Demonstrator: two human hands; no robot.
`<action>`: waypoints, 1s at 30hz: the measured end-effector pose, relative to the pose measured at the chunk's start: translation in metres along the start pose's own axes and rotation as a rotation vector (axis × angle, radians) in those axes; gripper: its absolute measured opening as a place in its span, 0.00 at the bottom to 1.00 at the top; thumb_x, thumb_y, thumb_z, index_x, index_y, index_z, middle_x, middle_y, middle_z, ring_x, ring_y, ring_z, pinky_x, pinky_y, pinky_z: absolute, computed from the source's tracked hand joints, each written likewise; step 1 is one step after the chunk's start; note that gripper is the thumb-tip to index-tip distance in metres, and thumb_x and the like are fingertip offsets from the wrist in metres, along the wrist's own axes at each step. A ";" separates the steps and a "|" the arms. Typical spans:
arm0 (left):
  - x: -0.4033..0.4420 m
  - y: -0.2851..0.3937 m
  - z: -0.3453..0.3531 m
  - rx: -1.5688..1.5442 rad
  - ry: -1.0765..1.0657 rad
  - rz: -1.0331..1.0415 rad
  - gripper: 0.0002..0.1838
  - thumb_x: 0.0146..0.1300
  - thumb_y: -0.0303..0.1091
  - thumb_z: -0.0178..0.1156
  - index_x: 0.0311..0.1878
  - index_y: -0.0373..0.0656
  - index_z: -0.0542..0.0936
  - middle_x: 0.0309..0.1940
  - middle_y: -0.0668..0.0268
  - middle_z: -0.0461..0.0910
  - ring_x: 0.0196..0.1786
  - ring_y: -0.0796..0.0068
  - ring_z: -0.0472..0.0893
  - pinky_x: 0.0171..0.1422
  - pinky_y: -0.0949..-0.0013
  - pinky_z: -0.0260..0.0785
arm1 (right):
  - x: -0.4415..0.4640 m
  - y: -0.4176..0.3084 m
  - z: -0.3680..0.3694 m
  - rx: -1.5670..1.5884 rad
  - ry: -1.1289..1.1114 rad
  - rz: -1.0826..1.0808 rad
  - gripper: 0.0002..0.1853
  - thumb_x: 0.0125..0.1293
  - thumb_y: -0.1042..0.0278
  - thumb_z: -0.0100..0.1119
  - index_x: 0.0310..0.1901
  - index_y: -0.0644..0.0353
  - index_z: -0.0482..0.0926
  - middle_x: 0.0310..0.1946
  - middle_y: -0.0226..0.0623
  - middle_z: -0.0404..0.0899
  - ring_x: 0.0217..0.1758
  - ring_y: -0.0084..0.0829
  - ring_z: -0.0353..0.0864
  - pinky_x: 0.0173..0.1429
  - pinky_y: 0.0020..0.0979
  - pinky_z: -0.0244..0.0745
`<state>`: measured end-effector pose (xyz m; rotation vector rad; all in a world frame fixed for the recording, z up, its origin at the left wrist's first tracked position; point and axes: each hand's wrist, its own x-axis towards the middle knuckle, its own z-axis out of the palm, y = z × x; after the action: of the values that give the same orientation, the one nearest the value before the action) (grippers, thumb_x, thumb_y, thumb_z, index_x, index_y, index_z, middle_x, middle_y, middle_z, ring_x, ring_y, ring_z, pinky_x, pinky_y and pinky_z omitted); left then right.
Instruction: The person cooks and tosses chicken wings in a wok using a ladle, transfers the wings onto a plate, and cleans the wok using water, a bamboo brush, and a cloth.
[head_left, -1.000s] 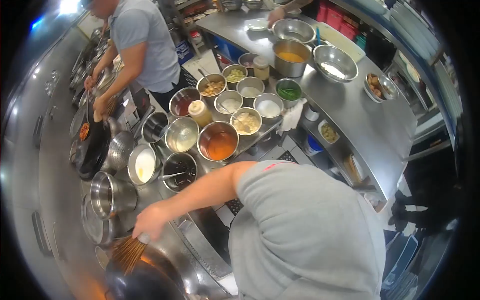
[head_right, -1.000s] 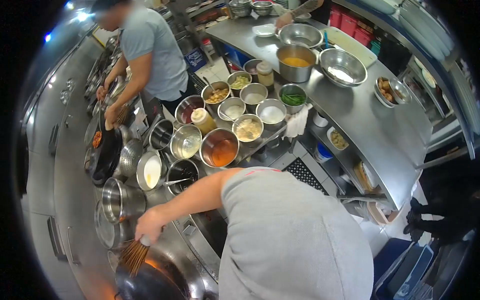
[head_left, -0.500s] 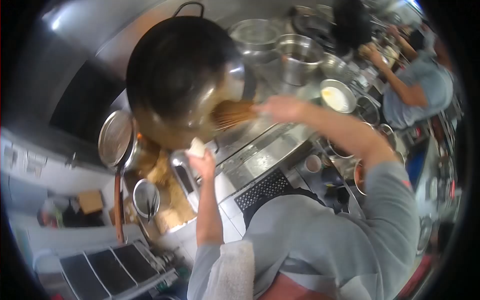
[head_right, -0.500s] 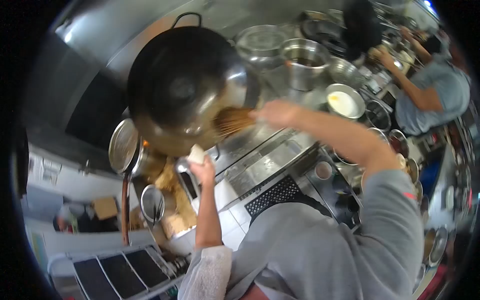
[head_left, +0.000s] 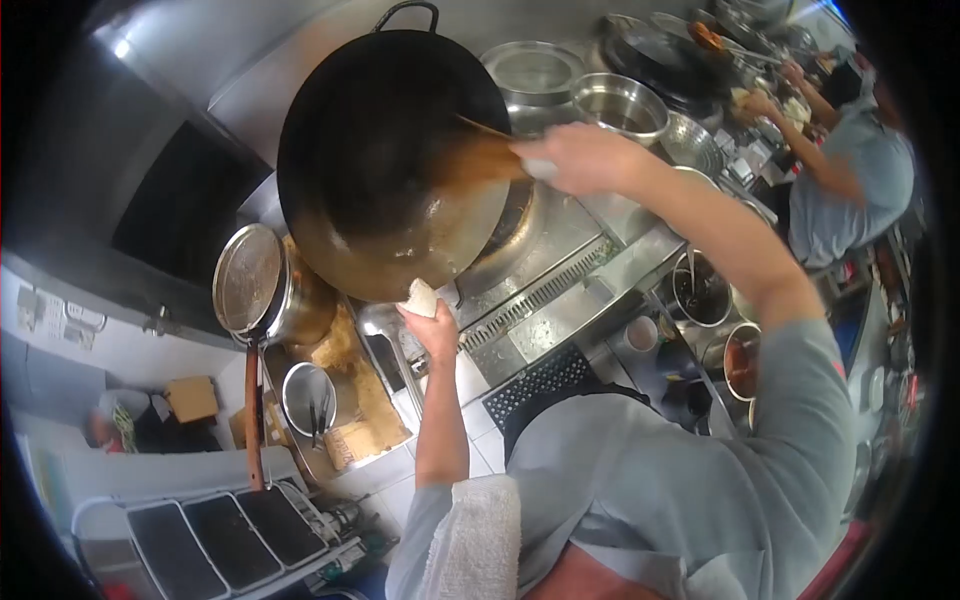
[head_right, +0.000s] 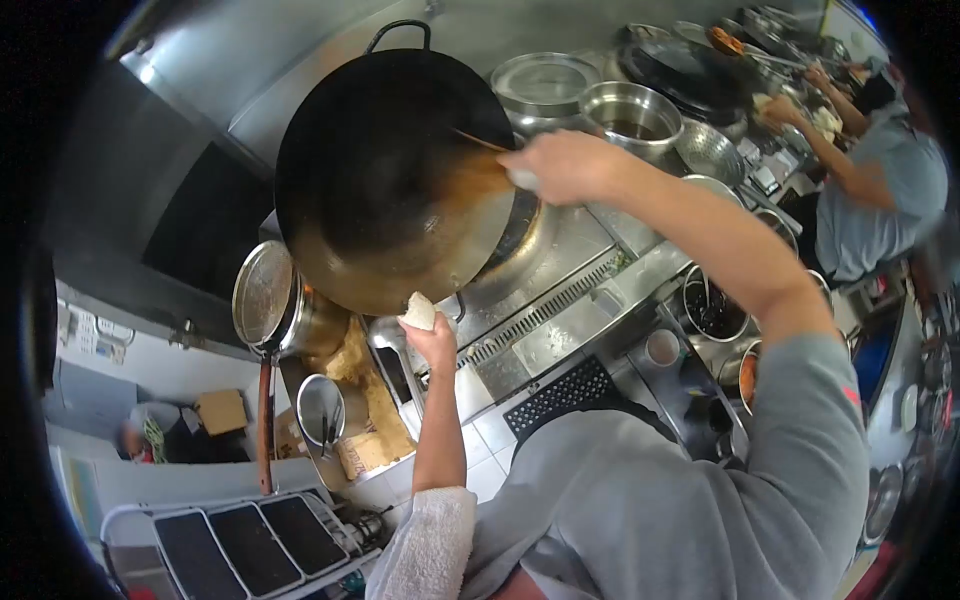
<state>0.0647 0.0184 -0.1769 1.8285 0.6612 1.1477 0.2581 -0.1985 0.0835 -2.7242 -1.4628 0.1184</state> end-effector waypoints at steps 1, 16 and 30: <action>0.002 0.007 0.001 0.003 -0.007 0.025 0.29 0.47 0.21 0.60 0.55 0.29 0.64 0.40 0.47 0.77 0.43 0.51 0.79 0.50 0.58 0.69 | 0.014 0.001 0.014 0.219 0.120 -0.020 0.31 0.57 0.67 0.56 0.65 0.45 0.65 0.45 0.49 0.79 0.52 0.47 0.77 0.56 0.43 0.74; 0.050 0.062 0.023 -0.803 -0.401 -0.911 0.11 0.62 0.35 0.50 0.42 0.37 0.72 0.32 0.60 0.77 0.28 0.66 0.79 0.23 0.63 0.72 | -0.152 0.071 0.181 1.140 0.153 0.740 0.39 0.54 0.59 0.64 0.68 0.51 0.60 0.50 0.41 0.76 0.39 0.32 0.79 0.29 0.32 0.76; 0.051 0.045 0.092 -1.179 -0.385 -1.191 0.09 0.62 0.36 0.51 0.43 0.44 0.74 0.39 0.63 0.77 0.41 0.62 0.77 0.47 0.53 0.73 | -0.124 0.060 0.243 1.115 0.369 0.712 0.30 0.59 0.69 0.58 0.65 0.58 0.66 0.37 0.37 0.80 0.25 0.26 0.75 0.27 0.26 0.71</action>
<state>0.1699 0.0009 -0.1342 0.3967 0.5002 0.1807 0.2181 -0.3335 -0.1571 -1.9747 -0.1255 0.3106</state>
